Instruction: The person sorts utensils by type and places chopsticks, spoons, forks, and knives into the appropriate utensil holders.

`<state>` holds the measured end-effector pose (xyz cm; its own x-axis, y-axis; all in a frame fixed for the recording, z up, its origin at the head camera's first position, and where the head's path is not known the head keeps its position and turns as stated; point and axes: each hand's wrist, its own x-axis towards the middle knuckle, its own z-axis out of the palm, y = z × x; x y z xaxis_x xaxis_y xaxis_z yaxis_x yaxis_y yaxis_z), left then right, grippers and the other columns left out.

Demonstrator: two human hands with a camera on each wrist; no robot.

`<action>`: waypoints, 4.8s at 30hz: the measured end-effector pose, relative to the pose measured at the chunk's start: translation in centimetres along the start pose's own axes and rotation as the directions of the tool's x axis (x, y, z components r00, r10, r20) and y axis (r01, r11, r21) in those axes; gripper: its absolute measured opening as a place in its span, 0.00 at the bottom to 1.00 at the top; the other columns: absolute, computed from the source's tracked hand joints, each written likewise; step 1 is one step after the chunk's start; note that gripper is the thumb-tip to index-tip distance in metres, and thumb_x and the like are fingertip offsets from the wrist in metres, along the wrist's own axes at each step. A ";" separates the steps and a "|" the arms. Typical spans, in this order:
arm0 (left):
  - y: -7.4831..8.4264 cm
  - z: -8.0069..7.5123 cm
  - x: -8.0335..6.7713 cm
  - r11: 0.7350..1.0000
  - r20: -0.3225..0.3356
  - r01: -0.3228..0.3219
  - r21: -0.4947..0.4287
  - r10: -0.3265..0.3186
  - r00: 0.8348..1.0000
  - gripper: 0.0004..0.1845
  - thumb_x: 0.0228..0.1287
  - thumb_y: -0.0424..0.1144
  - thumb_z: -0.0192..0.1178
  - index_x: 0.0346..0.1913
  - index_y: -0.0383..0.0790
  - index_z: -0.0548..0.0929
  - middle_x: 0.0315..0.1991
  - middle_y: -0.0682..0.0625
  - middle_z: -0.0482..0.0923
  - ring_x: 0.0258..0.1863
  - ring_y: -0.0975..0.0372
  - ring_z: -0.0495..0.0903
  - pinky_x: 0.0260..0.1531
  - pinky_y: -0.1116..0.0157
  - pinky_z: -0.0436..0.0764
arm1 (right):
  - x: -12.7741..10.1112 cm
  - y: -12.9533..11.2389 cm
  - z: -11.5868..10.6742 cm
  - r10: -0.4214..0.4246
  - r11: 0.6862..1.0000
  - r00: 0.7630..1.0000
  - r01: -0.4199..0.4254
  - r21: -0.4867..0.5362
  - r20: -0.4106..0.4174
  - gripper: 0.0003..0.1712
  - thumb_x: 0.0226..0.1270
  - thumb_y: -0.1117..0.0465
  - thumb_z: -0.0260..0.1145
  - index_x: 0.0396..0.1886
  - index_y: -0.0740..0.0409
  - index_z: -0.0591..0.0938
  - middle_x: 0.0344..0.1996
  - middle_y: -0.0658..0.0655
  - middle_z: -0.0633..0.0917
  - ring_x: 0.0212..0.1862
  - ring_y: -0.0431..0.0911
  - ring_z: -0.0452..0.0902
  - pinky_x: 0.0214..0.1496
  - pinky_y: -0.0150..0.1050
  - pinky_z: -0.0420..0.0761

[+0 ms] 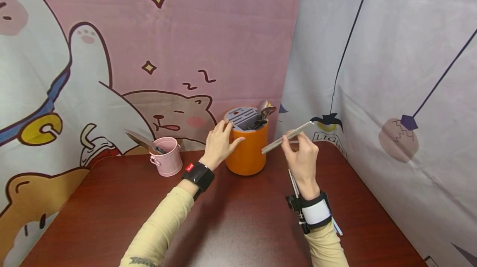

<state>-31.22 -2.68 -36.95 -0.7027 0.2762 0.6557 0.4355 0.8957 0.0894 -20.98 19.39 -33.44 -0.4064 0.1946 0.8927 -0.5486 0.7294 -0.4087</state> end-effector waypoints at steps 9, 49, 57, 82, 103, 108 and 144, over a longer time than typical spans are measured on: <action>0.0 0.1 0.0 1.000 0.003 0.003 0.008 -0.003 1.000 0.35 0.58 0.67 0.55 0.57 0.43 0.75 0.58 0.45 0.73 0.61 0.53 0.72 0.46 0.54 0.79 | 1.4 -2.4 0.2 0.078 0.978 0.974 -0.033 0.208 -0.211 0.06 0.57 0.70 0.66 0.33 0.72 0.83 0.29 0.50 0.84 0.33 0.26 0.79 0.34 0.17 0.78; 0.0 0.2 -0.1 0.999 -0.036 -0.016 0.031 0.017 0.999 0.34 0.57 0.66 0.56 0.56 0.42 0.76 0.56 0.45 0.74 0.59 0.53 0.74 0.42 0.56 0.81 | 3.4 -1.3 9.5 -0.152 0.985 0.917 0.172 -0.020 0.369 0.05 0.62 0.68 0.65 0.35 0.66 0.79 0.29 0.62 0.83 0.30 0.52 0.82 0.30 0.42 0.81; 0.1 0.1 -0.1 1.000 -0.012 -0.006 0.025 0.006 1.000 0.33 0.59 0.65 0.56 0.56 0.43 0.76 0.57 0.45 0.73 0.61 0.53 0.73 0.46 0.55 0.80 | 2.6 -1.0 10.5 -0.099 0.982 0.898 0.159 -0.106 0.428 0.05 0.61 0.67 0.66 0.32 0.65 0.78 0.26 0.60 0.81 0.27 0.51 0.78 0.28 0.42 0.79; 0.0 0.3 -0.1 0.999 -0.021 -0.006 0.034 0.007 1.000 0.34 0.57 0.66 0.56 0.56 0.43 0.76 0.58 0.45 0.73 0.61 0.53 0.73 0.46 0.56 0.80 | 1.9 -1.5 9.5 -0.190 0.965 0.912 0.242 -0.101 0.364 0.16 0.61 0.67 0.67 0.48 0.67 0.78 0.38 0.63 0.84 0.37 0.51 0.84 0.36 0.42 0.84; 0.0 0.1 -0.1 1.000 -0.012 -0.014 0.009 0.014 1.000 0.34 0.58 0.67 0.55 0.57 0.43 0.75 0.58 0.45 0.73 0.61 0.54 0.72 0.45 0.55 0.80 | 0.2 2.2 2.1 -0.035 0.980 0.933 0.102 -0.171 0.357 0.12 0.54 0.67 0.72 0.37 0.64 0.80 0.31 0.61 0.83 0.31 0.52 0.82 0.31 0.45 0.83; 0.0 0.1 -0.1 1.000 -0.013 -0.015 0.012 0.015 1.000 0.35 0.58 0.67 0.55 0.57 0.43 0.75 0.58 0.45 0.73 0.61 0.54 0.73 0.45 0.55 0.80 | -1.0 3.7 1.1 0.073 0.966 0.910 0.038 -0.257 0.408 0.12 0.53 0.66 0.73 0.35 0.64 0.80 0.30 0.61 0.84 0.29 0.53 0.81 0.28 0.48 0.79; 0.0 0.1 0.0 1.000 -0.022 -0.023 0.016 0.023 0.999 0.35 0.58 0.67 0.55 0.56 0.43 0.75 0.56 0.45 0.73 0.59 0.54 0.73 0.43 0.56 0.80 | -7.9 8.4 -0.4 0.742 0.653 0.304 -0.128 -0.746 0.597 0.16 0.44 0.65 0.75 0.33 0.68 0.81 0.29 0.66 0.81 0.29 0.55 0.76 0.29 0.51 0.76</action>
<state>-31.27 -2.67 -37.02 -0.6798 0.2892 0.6739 0.4426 0.8945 0.0626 -22.07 24.22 -43.88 -0.9672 0.2087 -0.1451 0.2391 0.9409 -0.2400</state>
